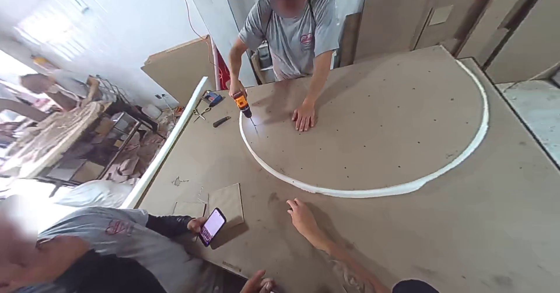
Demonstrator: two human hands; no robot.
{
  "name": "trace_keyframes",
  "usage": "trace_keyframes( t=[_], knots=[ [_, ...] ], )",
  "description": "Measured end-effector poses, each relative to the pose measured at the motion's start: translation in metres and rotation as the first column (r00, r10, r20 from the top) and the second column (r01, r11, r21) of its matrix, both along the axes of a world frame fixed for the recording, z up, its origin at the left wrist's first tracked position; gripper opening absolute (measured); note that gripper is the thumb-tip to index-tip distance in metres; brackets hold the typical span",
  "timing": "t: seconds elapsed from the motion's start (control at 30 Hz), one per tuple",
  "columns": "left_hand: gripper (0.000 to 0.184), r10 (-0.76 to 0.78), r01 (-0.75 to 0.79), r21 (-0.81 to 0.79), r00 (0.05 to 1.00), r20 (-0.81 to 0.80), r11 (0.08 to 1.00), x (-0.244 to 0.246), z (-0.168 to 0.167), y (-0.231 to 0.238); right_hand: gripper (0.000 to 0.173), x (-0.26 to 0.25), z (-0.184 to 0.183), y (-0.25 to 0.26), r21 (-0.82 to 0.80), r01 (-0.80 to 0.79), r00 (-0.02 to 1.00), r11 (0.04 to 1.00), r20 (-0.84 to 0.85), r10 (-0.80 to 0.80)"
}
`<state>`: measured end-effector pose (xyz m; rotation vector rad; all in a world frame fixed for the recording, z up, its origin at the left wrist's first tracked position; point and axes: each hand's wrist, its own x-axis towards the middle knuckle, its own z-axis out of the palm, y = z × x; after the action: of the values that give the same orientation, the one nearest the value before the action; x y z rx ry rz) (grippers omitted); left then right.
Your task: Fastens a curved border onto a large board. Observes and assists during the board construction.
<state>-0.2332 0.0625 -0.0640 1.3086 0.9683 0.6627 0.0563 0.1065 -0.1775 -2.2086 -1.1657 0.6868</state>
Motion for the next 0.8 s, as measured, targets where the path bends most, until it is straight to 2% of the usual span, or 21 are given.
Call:
trace_keyframes(
  t=[0.1, 0.2, 0.33, 0.43, 0.53, 0.6, 0.7, 0.8],
  knots=[
    [0.033, -0.022, 0.019, -0.054, 0.998, -0.061, 0.998, 0.005, 0.004, -0.003, 0.035, -0.012, -0.003, -0.028, 0.041, 0.053, 0.993, 0.998, -0.104, -0.048],
    [0.036, -0.053, 0.045, -0.111, 0.996, -0.068, 0.993, 0.009, 0.001, -0.003, 0.030, -0.027, -0.009, -0.060, 0.136, 0.088, 0.988, 0.987, -0.135, -0.070],
    [0.040, -0.130, 0.124, -0.089, 0.989, -0.075, 0.988, 0.013, 0.001, -0.005, 0.032, -0.040, -0.011, -0.096, 0.106, 0.076, 0.989, 0.992, -0.138, -0.061],
    [0.046, -0.129, 0.105, -0.154, 0.980, -0.154, 0.983, 0.024, 0.010, -0.007, 0.030, -0.042, -0.009, -0.119, 0.110, 0.080, 0.990, 0.991, -0.125, -0.066],
    [0.042, -0.286, 0.232, -0.269, 0.940, -0.184, 0.935, 0.021, 0.014, -0.010, 0.026, -0.043, -0.010, -0.135, 0.182, 0.016, 0.995, 0.983, -0.103, 0.002],
    [0.042, -0.357, 0.306, -0.270, 0.919, -0.166, 0.913, 0.016, 0.013, -0.013, 0.027, -0.042, -0.007, -0.134, 0.237, -0.015, 0.996, 0.971, -0.087, 0.037],
    [0.045, -0.377, 0.327, -0.259, 0.910, -0.174, 0.909, 0.013, 0.011, -0.020, 0.033, -0.039, 0.008, -0.139, 0.250, 0.080, 0.995, 0.965, -0.082, -0.062],
    [0.041, -0.330, 0.293, -0.228, 0.933, -0.143, 0.928, 0.004, -0.001, -0.024, 0.035, -0.043, 0.026, -0.133, 0.335, 0.168, 0.986, 0.927, -0.069, -0.154]
  ],
)
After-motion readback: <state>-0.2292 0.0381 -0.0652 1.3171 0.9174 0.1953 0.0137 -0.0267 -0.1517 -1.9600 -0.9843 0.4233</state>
